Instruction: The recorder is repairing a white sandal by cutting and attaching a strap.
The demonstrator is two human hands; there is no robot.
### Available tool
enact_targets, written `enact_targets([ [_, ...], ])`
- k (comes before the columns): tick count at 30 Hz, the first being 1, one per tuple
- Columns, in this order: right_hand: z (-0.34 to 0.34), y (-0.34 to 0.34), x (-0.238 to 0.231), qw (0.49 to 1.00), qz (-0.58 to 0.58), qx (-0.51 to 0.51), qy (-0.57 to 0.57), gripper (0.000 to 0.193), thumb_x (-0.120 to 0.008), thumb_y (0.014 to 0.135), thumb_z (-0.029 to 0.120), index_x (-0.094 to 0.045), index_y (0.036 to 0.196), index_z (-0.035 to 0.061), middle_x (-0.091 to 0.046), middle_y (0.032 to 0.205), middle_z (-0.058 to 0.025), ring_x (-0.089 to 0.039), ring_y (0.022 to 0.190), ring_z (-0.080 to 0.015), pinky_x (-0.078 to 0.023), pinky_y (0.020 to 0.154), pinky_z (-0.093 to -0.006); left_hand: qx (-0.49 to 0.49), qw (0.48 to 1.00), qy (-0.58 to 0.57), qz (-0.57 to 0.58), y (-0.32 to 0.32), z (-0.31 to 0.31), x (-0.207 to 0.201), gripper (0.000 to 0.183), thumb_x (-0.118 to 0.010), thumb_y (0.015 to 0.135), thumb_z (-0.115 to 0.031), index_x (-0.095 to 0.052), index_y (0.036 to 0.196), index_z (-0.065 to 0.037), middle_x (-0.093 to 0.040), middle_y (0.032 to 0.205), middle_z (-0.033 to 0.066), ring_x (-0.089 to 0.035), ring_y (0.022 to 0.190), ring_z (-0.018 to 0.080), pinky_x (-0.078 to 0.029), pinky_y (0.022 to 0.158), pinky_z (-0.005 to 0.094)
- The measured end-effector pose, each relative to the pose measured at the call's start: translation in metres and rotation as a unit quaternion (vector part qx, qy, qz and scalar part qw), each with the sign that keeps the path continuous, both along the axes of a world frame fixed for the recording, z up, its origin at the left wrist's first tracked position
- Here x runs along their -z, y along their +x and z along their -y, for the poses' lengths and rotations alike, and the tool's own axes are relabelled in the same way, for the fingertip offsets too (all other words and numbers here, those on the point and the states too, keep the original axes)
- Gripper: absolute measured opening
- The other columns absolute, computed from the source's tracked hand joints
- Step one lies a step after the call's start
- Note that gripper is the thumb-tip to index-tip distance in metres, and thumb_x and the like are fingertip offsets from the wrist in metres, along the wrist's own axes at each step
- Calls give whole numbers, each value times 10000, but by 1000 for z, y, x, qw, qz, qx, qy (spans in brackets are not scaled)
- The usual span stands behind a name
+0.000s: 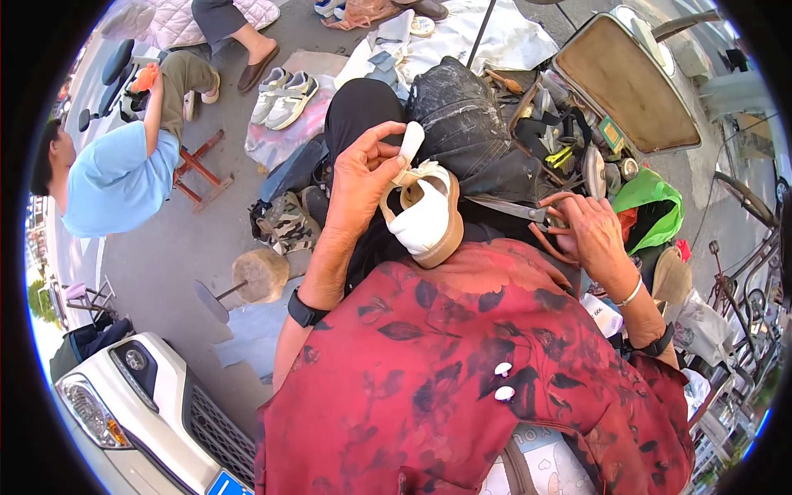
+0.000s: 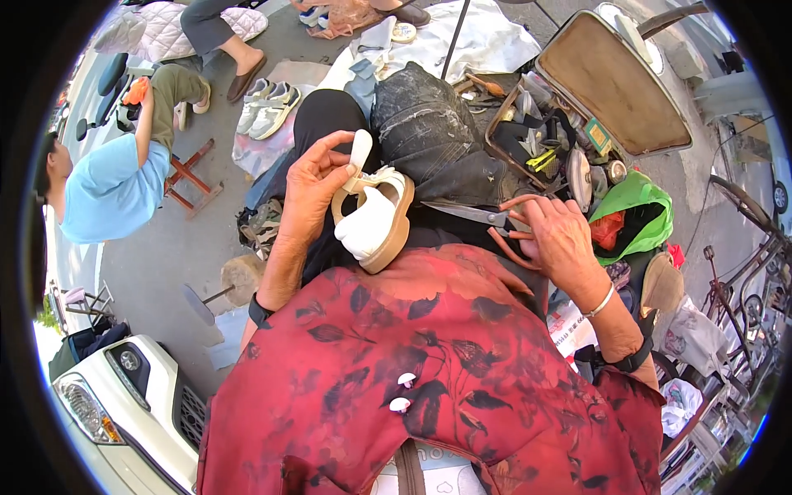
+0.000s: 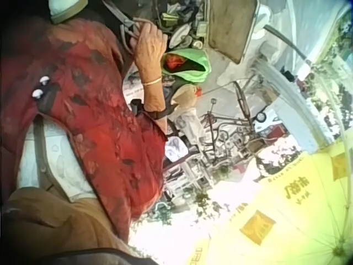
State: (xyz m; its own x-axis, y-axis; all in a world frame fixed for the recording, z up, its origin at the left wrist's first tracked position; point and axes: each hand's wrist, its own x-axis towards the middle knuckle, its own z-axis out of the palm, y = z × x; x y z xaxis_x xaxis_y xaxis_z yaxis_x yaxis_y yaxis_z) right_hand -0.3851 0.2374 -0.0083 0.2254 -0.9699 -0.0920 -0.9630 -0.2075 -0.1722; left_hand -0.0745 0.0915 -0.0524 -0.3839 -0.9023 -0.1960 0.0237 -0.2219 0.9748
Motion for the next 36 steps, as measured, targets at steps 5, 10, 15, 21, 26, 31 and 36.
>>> enact_targets([
  [5, 10, -7, -5, 958, 234, 160, 34, 459, -662, 721, 13, -512, 1153, 47, -597, 981, -123, -605, 947, -295, -492, 759, -387, -36, 992, 94, -78, -2, 1, 9, 348, -595, 855, 30, -560, 1201, 13, -658, 922, 82, -653, 801, 140, -533, 724, 251],
  [10, 60, 34, -9, 958, 248, 140, 19, 518, -723, 724, 107, -492, 1182, 41, -572, 1074, -147, -610, 1001, -288, -509, 798, -366, -17, 990, 111, -85, -1, 2, 9, 318, -592, 865, 15, -572, 1182, 16, -663, 927, 79, -653, 811, 138, -533, 737, 257],
  [15, 93, 52, -5, 981, 187, -2, -54, 522, -774, 692, 233, -529, 1115, 49, -563, 1050, -101, -590, 984, -256, -459, 843, -369, -28, 987, 125, -95, 1, 1, 13, 294, -607, 863, 6, -593, 1155, 31, -662, 940, 78, -650, 819, 139, -532, 749, 261],
  [21, 101, 61, 8, 988, 123, -32, -88, 531, -806, 650, 205, -545, 1088, 58, -562, 1072, -79, -593, 966, -237, -454, 826, -350, -43, 980, 155, -114, 2, 0, 17, 301, -606, 862, 4, -590, 1160, 42, -668, 958, 96, -660, 821, 150, -543, 750, 269],
  [26, 99, 65, 14, 987, 131, -47, -80, 466, -779, 677, 220, -566, 1064, 72, -567, 1005, -80, -570, 977, -282, -459, 834, -373, -19, 973, 177, -145, 2, 2, 18, 303, -605, 859, -2, -587, 1158, 46, -676, 967, 117, -670, 821, 163, -548, 746, 273],
  [31, 97, 66, 16, 984, 174, -25, -38, 478, -768, 695, 232, -575, 1108, 88, -606, 999, -80, -609, 935, -273, -497, 778, -359, -25, 968, 187, -164, 2, 1, 19, 303, -608, 860, -6, -583, 1157, 47, -676, 958, 112, -667, 823, 159, -543, 746, 271],
  [36, 97, 62, 12, 979, 204, -19, -6, 476, -760, 716, 269, -579, 1117, 88, -648, 990, -83, -645, 900, -269, -523, 714, -352, -36, 973, 175, -146, 0, 0, 19, 299, -617, 864, -18, -585, 1153, 48, -670, 934, 87, -652, 816, 142, -529, 738, 255],
])
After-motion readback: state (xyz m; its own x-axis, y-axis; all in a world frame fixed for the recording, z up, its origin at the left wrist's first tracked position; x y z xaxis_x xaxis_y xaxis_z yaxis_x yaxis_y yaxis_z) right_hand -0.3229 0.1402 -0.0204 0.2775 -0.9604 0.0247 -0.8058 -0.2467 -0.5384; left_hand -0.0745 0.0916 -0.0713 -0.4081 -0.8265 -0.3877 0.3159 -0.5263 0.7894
